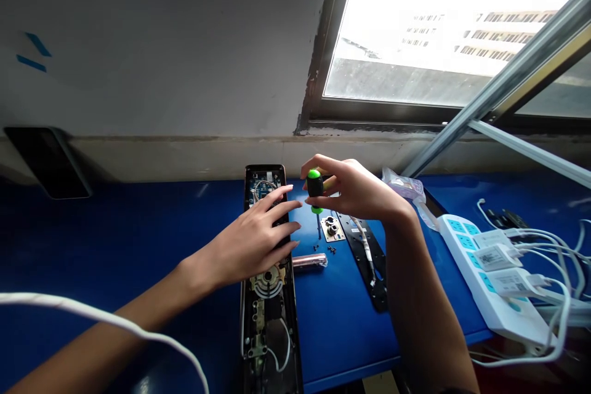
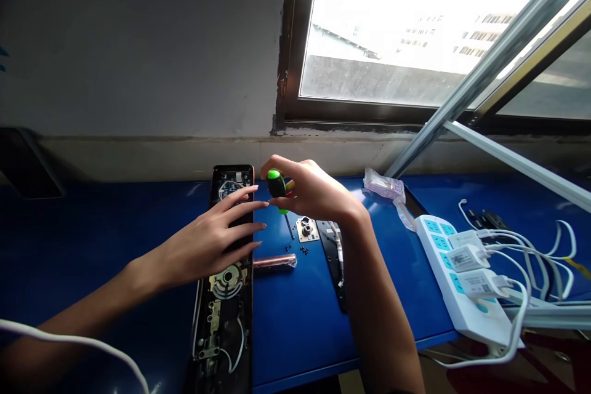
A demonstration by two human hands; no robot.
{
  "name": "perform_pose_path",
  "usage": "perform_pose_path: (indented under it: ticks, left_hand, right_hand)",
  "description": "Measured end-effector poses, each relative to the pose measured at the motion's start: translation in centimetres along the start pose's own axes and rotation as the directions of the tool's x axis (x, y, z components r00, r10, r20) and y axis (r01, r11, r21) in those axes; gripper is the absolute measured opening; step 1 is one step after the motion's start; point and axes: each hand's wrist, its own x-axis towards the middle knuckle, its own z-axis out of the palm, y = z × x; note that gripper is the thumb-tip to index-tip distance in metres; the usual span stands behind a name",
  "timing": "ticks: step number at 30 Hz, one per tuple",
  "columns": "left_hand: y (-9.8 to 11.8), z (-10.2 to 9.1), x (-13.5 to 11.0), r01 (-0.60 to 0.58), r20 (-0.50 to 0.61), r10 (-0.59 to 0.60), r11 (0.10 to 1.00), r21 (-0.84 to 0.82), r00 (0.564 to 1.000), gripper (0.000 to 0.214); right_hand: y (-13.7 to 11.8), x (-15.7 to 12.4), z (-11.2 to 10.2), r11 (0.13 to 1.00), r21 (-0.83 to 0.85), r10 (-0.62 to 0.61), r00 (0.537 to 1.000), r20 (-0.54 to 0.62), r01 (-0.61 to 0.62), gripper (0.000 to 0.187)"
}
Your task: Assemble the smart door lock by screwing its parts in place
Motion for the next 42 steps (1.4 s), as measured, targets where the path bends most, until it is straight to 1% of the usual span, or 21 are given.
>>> perform_pose_path:
  ticks: [4,7,9,11,13,16,18,20,22,25,26,28,29,31,34,38,40,42]
  left_hand:
    - [-0.1,-0.2,-0.2,-0.007,-0.013,0.007,1.0,-0.01,1.0,0.028]
    - [-0.2,-0.6,-0.4,-0.004,-0.023,0.003,0.999,-0.035,1.0,0.027]
    - [-0.3,-1.1,-0.7,0.006,-0.051,-0.009,0.998,-0.067,0.999,0.027]
    - [-0.6,-1.7,-1.2,0.02,-0.099,-0.031,0.994,-0.106,0.995,0.029]
    - [-0.9,-2.3,-2.0,0.042,-0.154,-0.062,0.99,-0.133,0.986,0.033]
    - [-1.6,-2.9,-3.7,0.073,-0.22,-0.108,0.984,-0.165,0.97,0.036]
    - [-2.1,-2.8,-4.7,0.077,-0.252,-0.127,0.977,-0.199,0.959,0.036]
    - [-2.5,-2.6,-5.5,0.082,-0.284,-0.149,0.969,-0.235,0.947,0.036]
    - [-2.8,-2.3,-5.8,0.075,-0.305,-0.155,0.963,-0.259,0.94,0.036]
    - [-3.4,-2.1,-5.8,0.03,-0.297,-0.115,0.961,-0.276,0.948,0.034]
    - [-3.5,-2.1,-5.7,0.017,-0.291,-0.103,0.959,-0.282,0.951,0.031]
    - [-3.9,-2.2,-5.7,0.007,-0.281,-0.091,0.958,-0.287,0.955,0.025]
    - [-4.1,-2.2,-5.7,0.006,-0.278,-0.089,0.958,-0.288,0.956,0.023]
    - [-4.4,-2.2,-5.8,0.006,-0.277,-0.087,0.959,-0.282,0.957,0.022]
    - [-4.7,-1.9,-5.9,-0.008,-0.297,-0.072,0.965,-0.261,0.952,0.024]
    - [-4.6,-1.4,-5.6,-0.031,-0.333,-0.058,0.966,-0.256,0.941,0.014]
    - [-4.4,-1.3,-5.5,-0.032,-0.329,-0.058,0.965,-0.261,0.942,0.009]
    - [-4.2,-1.3,-5.4,-0.029,-0.321,-0.06,0.964,-0.265,0.945,0.007]
  right_hand:
    - [0.1,0.3,0.4,0.999,-0.038,0.015,1.0,0.026,-0.014,0.034]
    - [-0.2,0.3,0.4,0.999,-0.036,0.003,1.0,0.018,-0.003,0.035]
    - [-0.8,-0.1,0.1,1.0,-0.01,-0.026,1.0,-0.015,0.026,0.036]
    - [-1.8,-0.7,-0.3,0.997,0.006,-0.074,0.994,-0.078,0.074,0.037]
    - [-3.0,-1.4,-0.7,0.99,0.015,-0.137,0.975,-0.177,0.142,0.038]
    - [-4.8,-2.2,-0.7,0.969,0.096,-0.186,0.931,-0.315,0.227,0.041]
    - [-5.8,-2.4,-0.3,0.948,0.151,-0.198,0.891,-0.409,0.28,0.044]
    - [-6.7,-2.2,0.2,0.929,0.172,-0.204,0.843,-0.497,0.326,0.045]
    - [-7.4,-1.8,0.9,0.917,0.168,-0.202,0.786,-0.585,0.361,0.044]
    - [-7.7,-0.9,1.9,0.904,0.14,-0.202,0.693,-0.692,0.404,0.042]
    - [-7.7,-0.6,2.2,0.901,0.133,-0.203,0.671,-0.713,0.414,0.042]
    - [-7.5,-0.1,2.7,0.9,0.132,-0.192,0.649,-0.736,0.416,0.041]
    - [-7.3,0.1,2.9,0.902,0.137,-0.18,0.643,-0.744,0.41,0.04]
    - [-7.1,0.5,3.3,0.911,0.147,-0.152,0.647,-0.747,0.384,0.039]
    - [-7.1,0.9,3.6,0.91,0.154,-0.143,0.64,-0.755,0.385,0.038]
    - [-7.2,1.1,3.8,0.9,0.167,-0.151,0.646,-0.748,0.404,0.04]
    - [-7.3,1.1,3.8,0.902,0.161,-0.156,0.651,-0.742,0.4,0.042]
    - [-7.3,1.0,3.9,0.908,0.145,-0.16,0.645,-0.747,0.393,0.041]
